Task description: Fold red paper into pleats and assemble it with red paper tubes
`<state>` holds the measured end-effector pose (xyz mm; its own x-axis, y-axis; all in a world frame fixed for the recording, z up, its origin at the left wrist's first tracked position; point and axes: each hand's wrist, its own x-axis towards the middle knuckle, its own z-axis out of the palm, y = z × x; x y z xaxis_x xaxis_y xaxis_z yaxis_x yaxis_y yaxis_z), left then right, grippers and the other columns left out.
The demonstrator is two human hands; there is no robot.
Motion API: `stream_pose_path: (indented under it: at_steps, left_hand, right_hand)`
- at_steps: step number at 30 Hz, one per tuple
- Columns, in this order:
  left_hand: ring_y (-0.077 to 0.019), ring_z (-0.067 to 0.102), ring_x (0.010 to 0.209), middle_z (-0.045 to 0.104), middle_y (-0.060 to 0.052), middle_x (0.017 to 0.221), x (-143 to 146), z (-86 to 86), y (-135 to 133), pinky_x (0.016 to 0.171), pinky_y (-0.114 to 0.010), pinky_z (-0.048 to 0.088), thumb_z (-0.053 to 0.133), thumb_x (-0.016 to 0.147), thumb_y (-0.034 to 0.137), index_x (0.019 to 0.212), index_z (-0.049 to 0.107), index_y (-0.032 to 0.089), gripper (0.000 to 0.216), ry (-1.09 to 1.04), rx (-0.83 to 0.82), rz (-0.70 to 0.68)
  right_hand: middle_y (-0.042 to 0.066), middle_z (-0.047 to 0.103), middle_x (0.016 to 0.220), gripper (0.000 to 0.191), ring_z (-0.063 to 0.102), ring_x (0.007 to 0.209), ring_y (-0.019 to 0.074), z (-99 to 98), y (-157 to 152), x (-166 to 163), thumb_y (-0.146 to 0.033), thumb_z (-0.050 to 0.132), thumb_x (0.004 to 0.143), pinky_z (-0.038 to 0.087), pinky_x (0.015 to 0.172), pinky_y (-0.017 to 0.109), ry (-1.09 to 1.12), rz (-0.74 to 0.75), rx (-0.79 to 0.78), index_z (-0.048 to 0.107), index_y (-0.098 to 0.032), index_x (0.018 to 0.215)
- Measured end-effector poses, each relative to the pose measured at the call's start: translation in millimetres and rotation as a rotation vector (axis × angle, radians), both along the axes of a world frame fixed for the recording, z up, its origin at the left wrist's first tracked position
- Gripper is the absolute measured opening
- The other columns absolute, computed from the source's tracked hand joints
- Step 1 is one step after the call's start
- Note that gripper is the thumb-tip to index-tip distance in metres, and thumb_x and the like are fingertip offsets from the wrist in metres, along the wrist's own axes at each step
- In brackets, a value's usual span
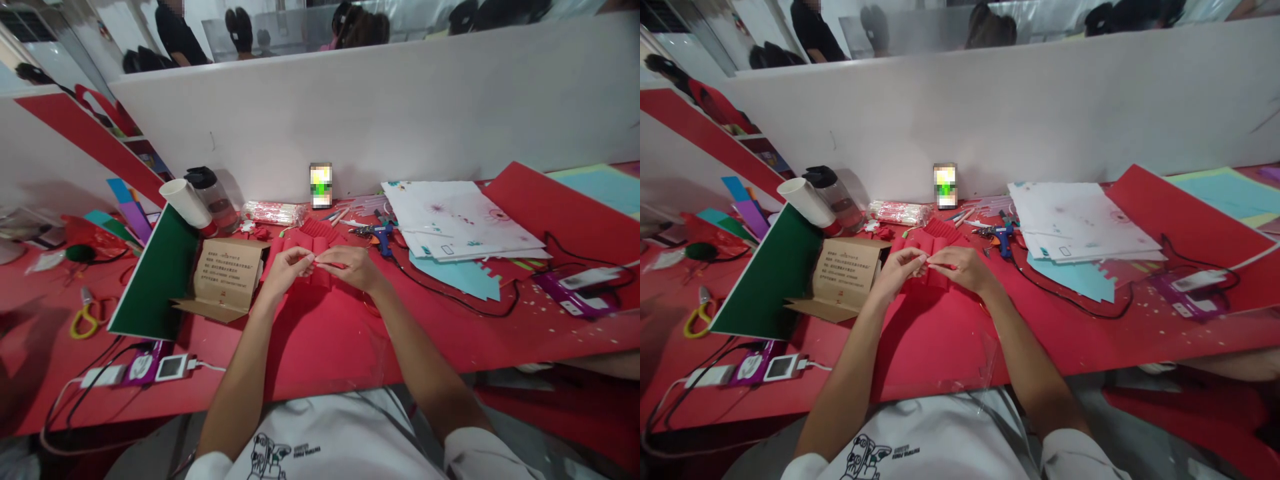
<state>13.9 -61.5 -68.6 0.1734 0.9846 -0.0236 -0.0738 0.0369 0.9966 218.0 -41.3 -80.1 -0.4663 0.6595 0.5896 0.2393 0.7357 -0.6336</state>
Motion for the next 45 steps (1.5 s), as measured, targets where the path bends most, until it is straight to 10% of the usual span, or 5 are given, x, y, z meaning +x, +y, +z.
stream_pose_path:
  at_steps: [17,45]
  left_hand:
    - [-0.0177,0.070,0.080,0.076,-0.008,0.092,1,-0.5,-2,0.076,-0.028,0.054,0.062,0.091,0.042,0.102,0.074,0.015,0.031,0.277,0.349,0.057]
    - [-0.0175,0.061,0.070,0.071,-0.004,0.083,4,1.3,-5,0.066,-0.027,0.042,0.055,0.092,0.031,0.092,0.066,0.019,0.016,0.736,0.502,0.068]
  right_hand:
    - [0.006,0.078,0.083,0.022,0.071,0.076,0.0186,7.1,3,-8,-0.039,0.078,0.079,0.057,0.076,0.032,0.303,-0.082,-0.450,0.079,-0.019,0.088]
    - [0.005,0.076,0.092,0.018,0.069,0.083,0.0167,5.8,5,-9,-0.028,0.072,0.081,0.055,0.080,0.030,0.163,-0.008,-0.440,0.077,-0.018,0.095]
